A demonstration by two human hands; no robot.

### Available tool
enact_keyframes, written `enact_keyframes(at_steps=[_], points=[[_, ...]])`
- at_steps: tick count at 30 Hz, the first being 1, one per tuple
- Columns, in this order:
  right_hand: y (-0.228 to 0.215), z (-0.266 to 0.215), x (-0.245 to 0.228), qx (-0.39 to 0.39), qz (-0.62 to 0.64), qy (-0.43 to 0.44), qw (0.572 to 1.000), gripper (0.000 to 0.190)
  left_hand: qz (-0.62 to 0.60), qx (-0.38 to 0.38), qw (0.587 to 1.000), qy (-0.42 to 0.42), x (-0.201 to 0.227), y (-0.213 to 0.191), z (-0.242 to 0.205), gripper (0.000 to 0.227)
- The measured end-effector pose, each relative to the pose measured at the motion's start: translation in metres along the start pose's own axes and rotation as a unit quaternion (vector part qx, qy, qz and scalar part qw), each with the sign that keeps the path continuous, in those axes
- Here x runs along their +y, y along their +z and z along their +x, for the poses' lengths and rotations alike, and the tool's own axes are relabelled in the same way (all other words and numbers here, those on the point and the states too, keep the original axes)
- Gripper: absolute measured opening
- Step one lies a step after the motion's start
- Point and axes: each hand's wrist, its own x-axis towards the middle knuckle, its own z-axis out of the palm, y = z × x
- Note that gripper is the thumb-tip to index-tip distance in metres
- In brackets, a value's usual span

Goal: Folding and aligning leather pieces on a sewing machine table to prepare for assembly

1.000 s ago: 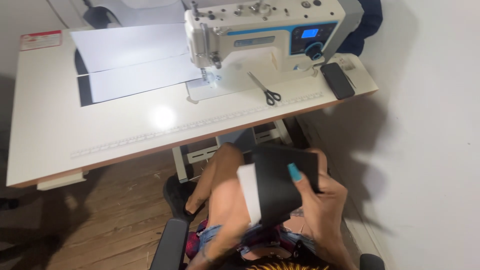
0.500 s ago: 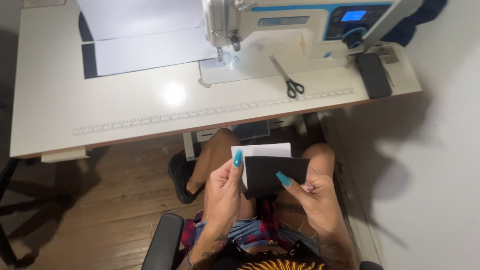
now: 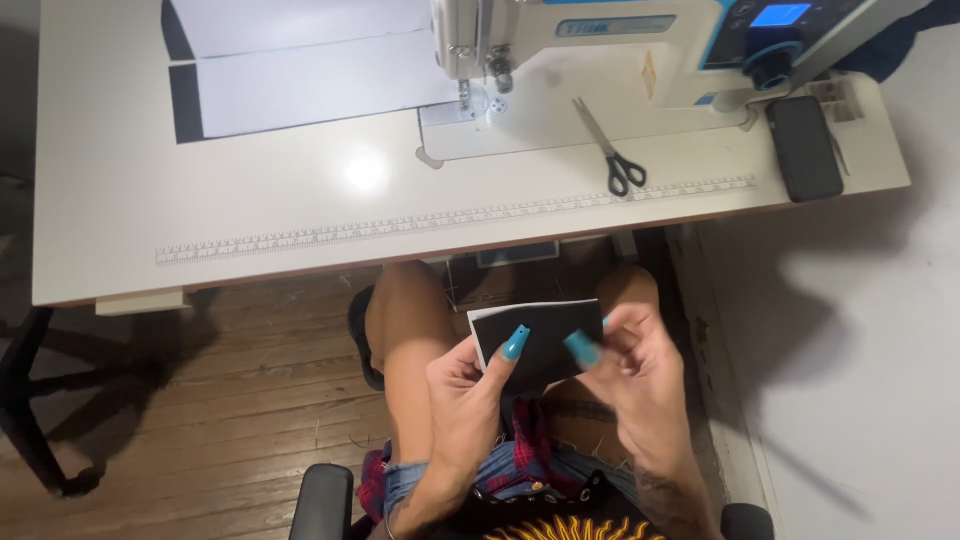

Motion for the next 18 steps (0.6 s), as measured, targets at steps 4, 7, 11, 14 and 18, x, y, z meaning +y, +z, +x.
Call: enact_keyframes(at_steps=[4, 7, 11, 14, 18], points=[[0.004, 0.007, -0.001, 0.034, 0.02, 0.036, 0.999, 0.033, -0.019, 0.012, 0.998, -0.063, 0.005, -0.004, 0.002, 0.015], [0.007, 0.008, 0.007, 0.026, -0.01, 0.006, 1.0, 0.024, -0.006, 0.03, 0.998, -0.058, 0.002, -0.01, 0.001, 0.018], [0.01, 0.007, 0.015, 0.048, -0.012, -0.002, 0.999, 0.02, 0.045, 0.129, 0.991, 0.006, -0.001, -0.016, -0.001, 0.011], [0.014, 0.007, 0.008, 0.021, -0.017, 0.009, 1.0, 0.021, 0.028, 0.132, 0.991, 0.019, 0.001, -0.019, -0.001, 0.012], [0.02, 0.005, 0.001, 0.012, -0.011, 0.016, 1.0, 0.02, 0.046, 0.139, 0.989, 0.029, -0.004, -0.026, -0.003, 0.015]])
